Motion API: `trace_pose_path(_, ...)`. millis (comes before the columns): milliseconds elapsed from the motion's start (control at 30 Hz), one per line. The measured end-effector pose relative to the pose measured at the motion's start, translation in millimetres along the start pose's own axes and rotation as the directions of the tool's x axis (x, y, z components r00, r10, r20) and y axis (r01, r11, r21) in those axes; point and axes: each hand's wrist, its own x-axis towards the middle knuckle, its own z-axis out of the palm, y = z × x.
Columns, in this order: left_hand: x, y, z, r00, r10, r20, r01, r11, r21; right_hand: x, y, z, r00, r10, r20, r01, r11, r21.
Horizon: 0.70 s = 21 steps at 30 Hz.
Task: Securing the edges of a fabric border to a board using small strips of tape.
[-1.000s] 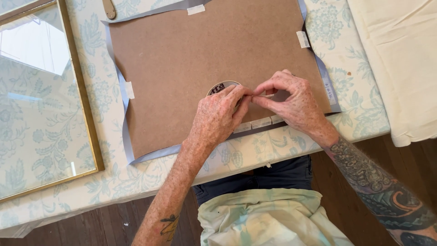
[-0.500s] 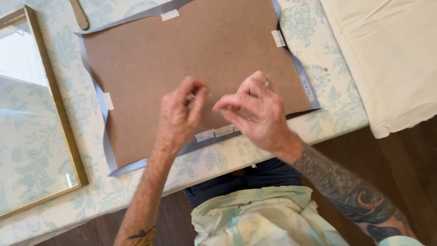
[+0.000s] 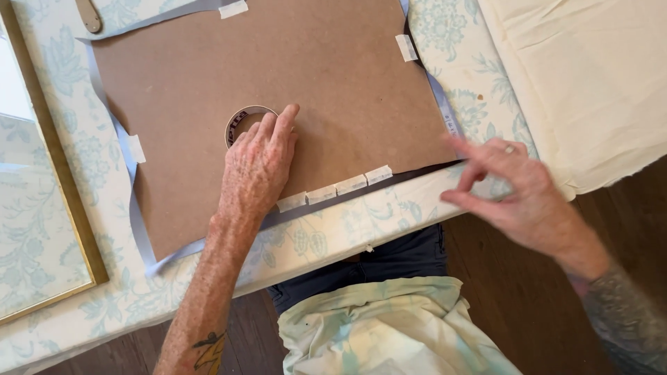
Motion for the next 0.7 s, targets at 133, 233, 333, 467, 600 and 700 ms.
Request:
trace_pose_path(133, 5, 17, -18, 1.0, -0.025, -0.008, 0.026, 0.998, 0.053, 10, -7, -14, 0.988, 0.152, -0.039, -0.152, 0.988, 0.001)
trace_pose_path(233, 8, 57, -40, 0.999, -0.026, -0.028, 0.02, 0.978, -0.206, 17, -15, -14, 0.98, 0.174, -0.095, -0.169, 0.984, 0.057)
trace_pose_path(333, 14, 96, -50, 0.999, 0.01, 0.033, 0.012, 0.803, -0.596, 26, -10, -8, 1.0, -0.011, 0.001, 0.011, 1.0, 0.004)
trace_pose_path(467, 21, 122, -49, 0.999, 0.034, 0.036, 0.006, 0.627, -0.779, 35, -25, -8, 0.999, 0.031, 0.042, -0.028, 0.997, -0.068)
trace_pose_path(600, 26, 129, -40, 0.995, -0.048, 0.084, 0.096, 0.566, -0.819, 41, -19, -9, 0.995, -0.082, 0.061, 0.081, 0.997, 0.013)
trace_pose_path(700, 30, 125, -40, 0.991, -0.032, 0.132, 0.129, 0.525, -0.841, 43, -15, -12, 0.992, 0.004, 0.129, -0.002, 1.0, -0.009)
